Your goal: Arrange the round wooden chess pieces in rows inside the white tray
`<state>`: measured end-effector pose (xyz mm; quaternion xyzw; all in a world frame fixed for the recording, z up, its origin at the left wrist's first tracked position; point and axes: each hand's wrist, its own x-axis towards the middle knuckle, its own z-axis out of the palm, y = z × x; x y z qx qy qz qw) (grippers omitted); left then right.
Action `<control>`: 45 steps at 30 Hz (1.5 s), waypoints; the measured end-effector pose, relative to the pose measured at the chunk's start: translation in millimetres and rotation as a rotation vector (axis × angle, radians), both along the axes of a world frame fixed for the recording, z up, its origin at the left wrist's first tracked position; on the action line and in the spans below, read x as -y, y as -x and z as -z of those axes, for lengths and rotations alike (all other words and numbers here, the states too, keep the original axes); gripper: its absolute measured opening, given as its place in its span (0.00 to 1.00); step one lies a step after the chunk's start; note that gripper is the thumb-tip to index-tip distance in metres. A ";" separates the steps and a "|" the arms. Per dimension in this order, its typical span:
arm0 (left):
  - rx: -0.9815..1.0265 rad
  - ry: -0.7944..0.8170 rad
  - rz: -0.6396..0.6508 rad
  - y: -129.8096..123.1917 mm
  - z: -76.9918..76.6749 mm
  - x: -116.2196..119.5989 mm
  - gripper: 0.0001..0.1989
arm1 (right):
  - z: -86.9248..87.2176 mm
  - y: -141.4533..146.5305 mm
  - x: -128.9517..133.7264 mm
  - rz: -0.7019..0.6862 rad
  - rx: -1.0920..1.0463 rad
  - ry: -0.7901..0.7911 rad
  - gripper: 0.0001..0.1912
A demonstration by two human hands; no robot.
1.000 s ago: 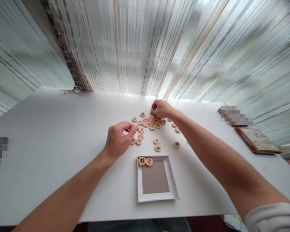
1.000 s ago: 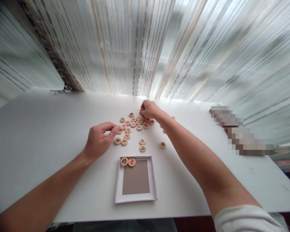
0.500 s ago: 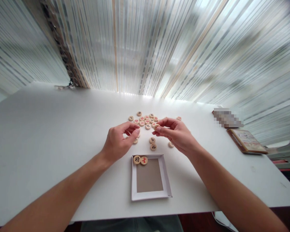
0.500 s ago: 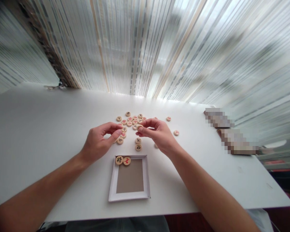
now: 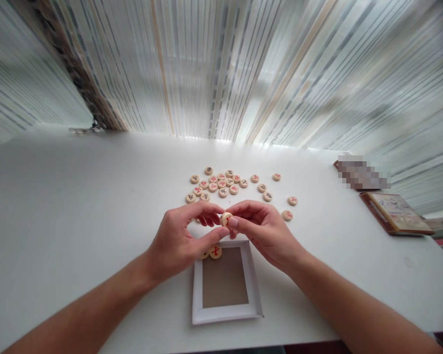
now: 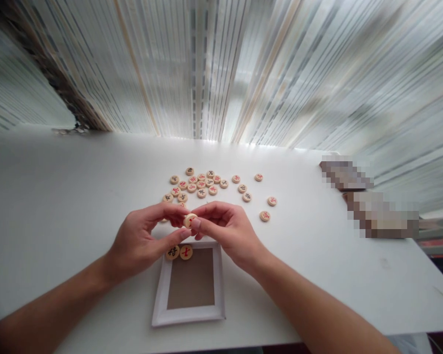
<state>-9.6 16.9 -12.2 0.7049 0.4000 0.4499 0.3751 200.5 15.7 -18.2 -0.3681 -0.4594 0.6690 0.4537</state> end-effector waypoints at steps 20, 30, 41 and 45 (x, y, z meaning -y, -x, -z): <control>-0.067 -0.031 -0.058 -5.3 -8.1 11.7 0.06 | -8.0 5.2 8.2 0.091 0.091 -0.050 0.16; 0.138 0.199 0.000 -5.4 -9.8 9.5 0.05 | -7.6 2.5 9.6 0.029 -0.056 0.083 0.10; 0.215 0.220 0.013 -6.2 -3.4 14.8 0.11 | -9.9 3.0 7.5 0.044 -0.167 0.250 0.12; 0.300 0.253 0.045 -6.8 -3.3 13.3 0.13 | -9.6 3.1 6.0 0.023 -0.191 0.238 0.10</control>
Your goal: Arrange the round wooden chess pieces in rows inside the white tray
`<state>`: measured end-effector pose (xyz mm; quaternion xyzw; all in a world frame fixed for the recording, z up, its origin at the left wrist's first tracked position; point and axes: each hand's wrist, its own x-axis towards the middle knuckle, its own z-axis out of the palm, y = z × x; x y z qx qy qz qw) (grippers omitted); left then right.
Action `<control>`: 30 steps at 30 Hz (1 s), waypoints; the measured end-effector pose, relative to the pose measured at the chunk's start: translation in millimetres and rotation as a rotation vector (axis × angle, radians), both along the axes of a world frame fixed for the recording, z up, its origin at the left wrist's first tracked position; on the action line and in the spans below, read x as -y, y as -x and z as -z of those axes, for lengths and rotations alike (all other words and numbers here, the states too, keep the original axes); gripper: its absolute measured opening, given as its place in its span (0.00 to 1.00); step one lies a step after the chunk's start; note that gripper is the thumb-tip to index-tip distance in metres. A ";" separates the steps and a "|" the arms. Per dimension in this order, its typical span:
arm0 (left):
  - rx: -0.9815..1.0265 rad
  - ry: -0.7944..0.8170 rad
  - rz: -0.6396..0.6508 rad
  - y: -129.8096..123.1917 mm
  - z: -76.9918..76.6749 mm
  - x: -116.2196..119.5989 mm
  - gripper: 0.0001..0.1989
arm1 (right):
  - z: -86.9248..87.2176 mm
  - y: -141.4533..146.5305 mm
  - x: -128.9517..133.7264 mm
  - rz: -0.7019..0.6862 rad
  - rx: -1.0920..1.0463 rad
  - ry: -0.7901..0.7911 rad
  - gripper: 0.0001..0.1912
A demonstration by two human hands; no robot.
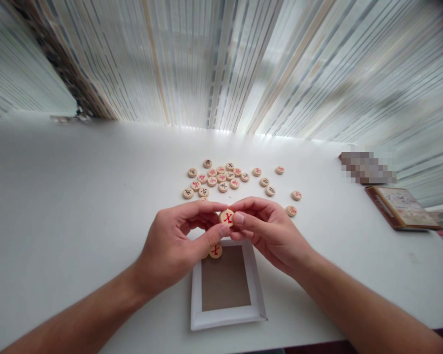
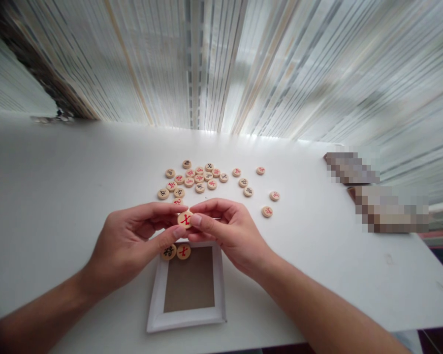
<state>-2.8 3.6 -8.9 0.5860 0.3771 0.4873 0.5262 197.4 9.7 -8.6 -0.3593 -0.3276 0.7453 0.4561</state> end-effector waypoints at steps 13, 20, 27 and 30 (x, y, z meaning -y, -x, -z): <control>0.047 -0.007 0.026 -1.6 3.7 -2.1 0.16 | 6.4 -0.3 0.2 -0.037 0.037 -0.128 0.12; -0.149 -0.205 -0.045 0.5 7.8 -1.2 0.13 | 2.4 2.9 1.9 -0.015 0.120 -0.140 0.17; -0.146 -0.223 0.044 0.9 4.3 -0.6 0.14 | 2.8 1.7 0.4 -0.012 0.113 -0.150 0.13; -0.141 -0.202 0.044 0.7 4.2 0.2 0.14 | 4.0 0.0 0.6 -0.018 0.105 -0.142 0.12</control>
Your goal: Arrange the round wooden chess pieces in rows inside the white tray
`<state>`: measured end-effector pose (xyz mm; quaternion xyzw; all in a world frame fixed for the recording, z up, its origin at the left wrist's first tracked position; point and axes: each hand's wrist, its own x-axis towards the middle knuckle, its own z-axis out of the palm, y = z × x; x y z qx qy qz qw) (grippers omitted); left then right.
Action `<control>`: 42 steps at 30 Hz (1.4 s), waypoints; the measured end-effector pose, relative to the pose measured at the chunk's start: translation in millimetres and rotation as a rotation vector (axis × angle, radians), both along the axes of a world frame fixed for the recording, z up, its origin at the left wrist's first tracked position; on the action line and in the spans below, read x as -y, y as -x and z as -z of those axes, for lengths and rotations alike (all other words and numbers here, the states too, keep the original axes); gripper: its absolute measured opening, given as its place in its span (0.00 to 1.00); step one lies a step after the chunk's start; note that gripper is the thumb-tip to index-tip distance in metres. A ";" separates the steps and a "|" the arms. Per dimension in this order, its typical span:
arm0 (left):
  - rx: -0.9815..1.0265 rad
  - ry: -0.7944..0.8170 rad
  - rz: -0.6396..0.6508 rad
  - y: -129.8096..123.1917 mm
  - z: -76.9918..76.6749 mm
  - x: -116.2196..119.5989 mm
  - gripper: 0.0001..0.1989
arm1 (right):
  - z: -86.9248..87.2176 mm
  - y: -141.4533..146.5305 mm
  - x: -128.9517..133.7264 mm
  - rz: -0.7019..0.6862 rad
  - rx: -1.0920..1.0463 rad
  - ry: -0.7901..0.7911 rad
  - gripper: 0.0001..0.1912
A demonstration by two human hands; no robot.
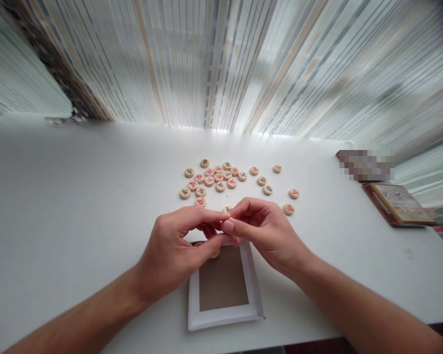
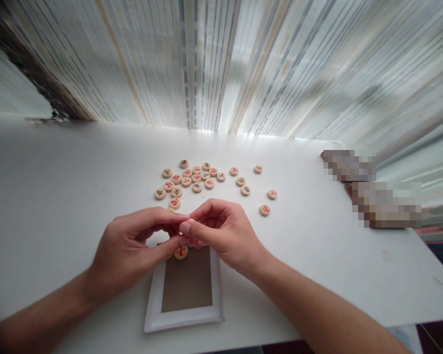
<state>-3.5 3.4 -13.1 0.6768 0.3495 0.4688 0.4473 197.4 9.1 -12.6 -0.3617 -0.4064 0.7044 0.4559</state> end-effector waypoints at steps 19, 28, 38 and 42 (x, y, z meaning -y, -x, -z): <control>0.044 0.010 -0.066 0.4 0.0 -4.4 0.11 | 0.7 -1.7 -0.3 -0.032 0.004 0.020 0.14; -0.017 -0.059 -0.033 4.0 4.5 -3.3 0.16 | -0.1 0.2 -0.7 -0.049 0.004 0.072 0.19; 0.117 0.124 -0.008 -0.5 -2.5 -3.0 0.13 | -6.2 0.2 3.3 0.038 0.059 -0.049 0.15; 0.144 0.165 -0.071 0.4 -2.9 -5.3 0.09 | -6.0 0.8 6.0 0.098 0.112 -0.166 0.13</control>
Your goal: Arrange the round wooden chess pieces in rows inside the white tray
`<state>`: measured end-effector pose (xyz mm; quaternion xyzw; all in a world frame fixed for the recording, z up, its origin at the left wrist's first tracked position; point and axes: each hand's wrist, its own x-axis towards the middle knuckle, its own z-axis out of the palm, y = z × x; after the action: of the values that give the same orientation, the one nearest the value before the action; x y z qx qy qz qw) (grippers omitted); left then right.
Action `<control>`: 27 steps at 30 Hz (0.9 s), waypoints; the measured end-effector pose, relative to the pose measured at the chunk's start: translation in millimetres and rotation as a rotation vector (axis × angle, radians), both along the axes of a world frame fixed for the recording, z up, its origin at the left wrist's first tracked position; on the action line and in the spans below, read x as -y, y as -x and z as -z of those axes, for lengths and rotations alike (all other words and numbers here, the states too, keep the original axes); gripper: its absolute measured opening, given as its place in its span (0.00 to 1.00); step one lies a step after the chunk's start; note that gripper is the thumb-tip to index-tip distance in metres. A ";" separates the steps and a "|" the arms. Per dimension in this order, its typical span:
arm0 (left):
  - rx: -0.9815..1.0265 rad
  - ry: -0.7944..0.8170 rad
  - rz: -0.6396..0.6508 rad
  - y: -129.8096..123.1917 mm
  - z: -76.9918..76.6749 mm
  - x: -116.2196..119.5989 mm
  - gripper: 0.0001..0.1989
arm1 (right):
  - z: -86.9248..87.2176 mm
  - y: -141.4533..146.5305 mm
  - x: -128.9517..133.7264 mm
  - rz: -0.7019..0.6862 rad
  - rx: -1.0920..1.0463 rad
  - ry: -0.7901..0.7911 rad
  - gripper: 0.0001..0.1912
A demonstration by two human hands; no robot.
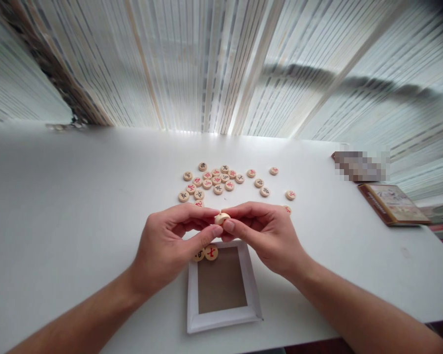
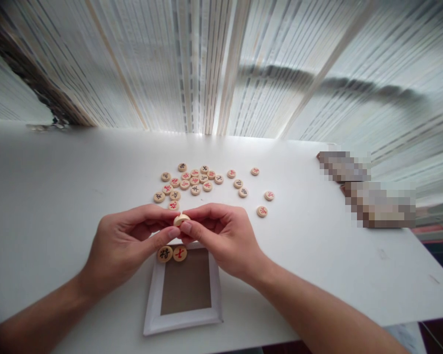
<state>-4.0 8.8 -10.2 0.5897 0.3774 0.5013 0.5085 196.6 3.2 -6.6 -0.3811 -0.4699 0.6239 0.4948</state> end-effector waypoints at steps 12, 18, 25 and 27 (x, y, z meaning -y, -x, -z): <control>-0.136 -0.294 -0.072 4.3 5.4 0.9 0.15 | 3.7 0.7 0.4 0.121 0.191 -0.380 0.06; -0.239 -0.416 -0.111 3.9 2.3 0.3 0.13 | 2.3 0.5 0.3 0.098 0.184 -0.346 0.06; -0.341 -0.590 -0.104 5.5 1.5 -0.9 0.12 | 4.0 0.5 -1.5 -0.015 0.054 0.013 0.11; -0.345 -0.594 -0.101 5.6 1.4 -0.7 0.12 | 5.1 -0.4 -2.0 -0.041 0.016 0.070 0.11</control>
<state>-9.5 9.5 -11.7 0.7686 0.3240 0.5067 0.2181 197.0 5.2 -11.7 -0.3934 -0.4592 0.6470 0.4645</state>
